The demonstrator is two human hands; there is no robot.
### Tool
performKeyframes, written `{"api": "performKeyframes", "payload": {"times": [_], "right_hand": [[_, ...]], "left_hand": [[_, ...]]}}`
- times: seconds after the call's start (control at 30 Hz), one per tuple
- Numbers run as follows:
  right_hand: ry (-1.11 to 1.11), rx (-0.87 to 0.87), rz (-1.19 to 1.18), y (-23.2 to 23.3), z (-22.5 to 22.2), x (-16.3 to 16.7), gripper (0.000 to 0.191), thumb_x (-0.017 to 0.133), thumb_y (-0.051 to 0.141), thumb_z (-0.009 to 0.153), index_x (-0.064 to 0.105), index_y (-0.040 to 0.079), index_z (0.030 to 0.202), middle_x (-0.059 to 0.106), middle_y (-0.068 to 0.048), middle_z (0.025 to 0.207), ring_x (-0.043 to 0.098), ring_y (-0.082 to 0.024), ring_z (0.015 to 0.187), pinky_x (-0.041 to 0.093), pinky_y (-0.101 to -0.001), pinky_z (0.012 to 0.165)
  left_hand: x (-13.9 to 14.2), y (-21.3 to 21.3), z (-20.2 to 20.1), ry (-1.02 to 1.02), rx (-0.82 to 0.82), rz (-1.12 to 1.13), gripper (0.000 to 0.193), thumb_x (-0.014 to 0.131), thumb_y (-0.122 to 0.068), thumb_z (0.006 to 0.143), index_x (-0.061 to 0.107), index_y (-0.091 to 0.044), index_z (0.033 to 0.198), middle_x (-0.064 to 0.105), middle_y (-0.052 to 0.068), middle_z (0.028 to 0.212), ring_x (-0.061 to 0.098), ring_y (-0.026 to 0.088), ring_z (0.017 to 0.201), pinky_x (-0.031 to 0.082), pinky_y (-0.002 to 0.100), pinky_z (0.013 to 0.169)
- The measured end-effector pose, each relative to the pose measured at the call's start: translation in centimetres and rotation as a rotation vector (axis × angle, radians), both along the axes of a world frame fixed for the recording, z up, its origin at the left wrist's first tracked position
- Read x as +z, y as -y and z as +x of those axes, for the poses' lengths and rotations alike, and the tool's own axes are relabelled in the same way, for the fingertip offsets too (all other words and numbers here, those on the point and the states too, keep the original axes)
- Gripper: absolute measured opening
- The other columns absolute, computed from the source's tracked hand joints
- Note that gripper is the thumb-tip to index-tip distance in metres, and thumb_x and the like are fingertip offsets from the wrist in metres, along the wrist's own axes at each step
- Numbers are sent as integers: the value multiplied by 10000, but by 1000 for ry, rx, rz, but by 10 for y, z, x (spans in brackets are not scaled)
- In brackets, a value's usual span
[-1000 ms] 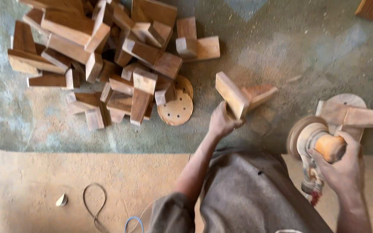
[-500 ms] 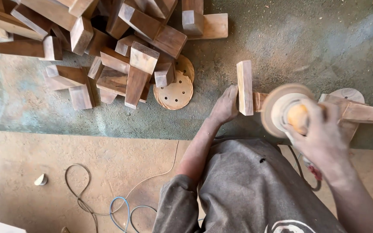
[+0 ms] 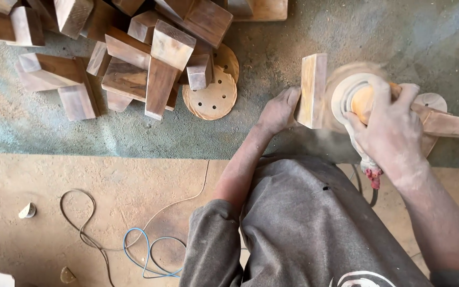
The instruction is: The person uses a handheld orbital sander to smooth the surfaces of small wooden blocks. They pick up blocks one at a time, sand multiple faces, and place them back on the workbench among other blocks.
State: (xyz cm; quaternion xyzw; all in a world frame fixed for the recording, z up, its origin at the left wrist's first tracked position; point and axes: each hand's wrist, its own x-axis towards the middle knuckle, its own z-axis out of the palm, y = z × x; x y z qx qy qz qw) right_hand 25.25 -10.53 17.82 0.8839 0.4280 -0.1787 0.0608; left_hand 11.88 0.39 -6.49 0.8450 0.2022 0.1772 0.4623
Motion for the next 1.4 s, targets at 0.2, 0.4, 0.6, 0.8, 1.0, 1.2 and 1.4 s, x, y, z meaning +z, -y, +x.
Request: {"api": "performKeyframes", "payload": {"times": [0.2, 0.4, 0.6, 0.8, 1.0, 1.2, 1.4], "right_hand": [[48, 27, 42, 15, -15, -1, 831, 846, 355, 870, 400, 104, 1525, 391, -287, 1291, 633, -525, 990, 564, -595, 854], [18, 28, -73, 44, -31, 0, 764, 789, 381, 916, 426, 78, 1515, 406, -273, 1305, 657, -484, 908, 594, -549, 773], [69, 148, -145, 54, -37, 7, 706, 789, 386, 857, 498, 75, 1421, 402, -247, 1241, 676, -432, 831, 630, -476, 714], [91, 193, -191, 21, -5, 2, 734, 778, 414, 963, 457, 23, 1494, 401, -248, 1266, 665, -379, 809, 619, -430, 654], [77, 204, -205, -19, 12, 9, 797, 795, 382, 916, 427, -53, 1473, 402, -284, 1209, 659, -389, 770, 627, -416, 624], [59, 213, -239, 25, -13, 16, 700, 784, 401, 926, 503, 9, 1433, 425, -250, 1254, 671, -371, 791, 624, -431, 653], [98, 113, -298, 77, 3, 13, 745, 796, 449, 872, 513, -7, 1389, 425, -256, 1289, 676, -412, 857, 628, -476, 718]], "left_hand": [[-6, -3, -5, 64, -102, -111, 881, 872, -246, 696, 405, -21, 1409, 569, 223, 1318, 573, 423, 1243, 504, 460, 1045], [-5, -6, -6, -24, -120, -128, 802, 819, -89, 721, 425, -33, 1417, 574, 192, 1329, 586, 395, 1261, 514, 449, 1079], [3, -6, -2, -76, -129, -147, 722, 823, -71, 713, 469, -55, 1341, 586, 160, 1255, 609, 364, 1215, 547, 423, 1007], [-6, -2, -6, -31, -103, -110, 725, 830, -64, 684, 454, -39, 1304, 572, 171, 1233, 606, 378, 1188, 545, 431, 1000], [2, -4, -7, -71, -84, -138, 736, 839, -63, 668, 462, -44, 1299, 564, 184, 1271, 599, 376, 1215, 533, 432, 1036], [-8, 4, -13, 20, -54, -153, 840, 880, -81, 679, 446, -39, 1398, 550, 178, 1322, 567, 373, 1284, 532, 432, 1084], [-18, 7, -13, 72, -74, -147, 902, 907, -95, 687, 411, -44, 1439, 514, 176, 1407, 538, 357, 1345, 525, 429, 1126]]}}
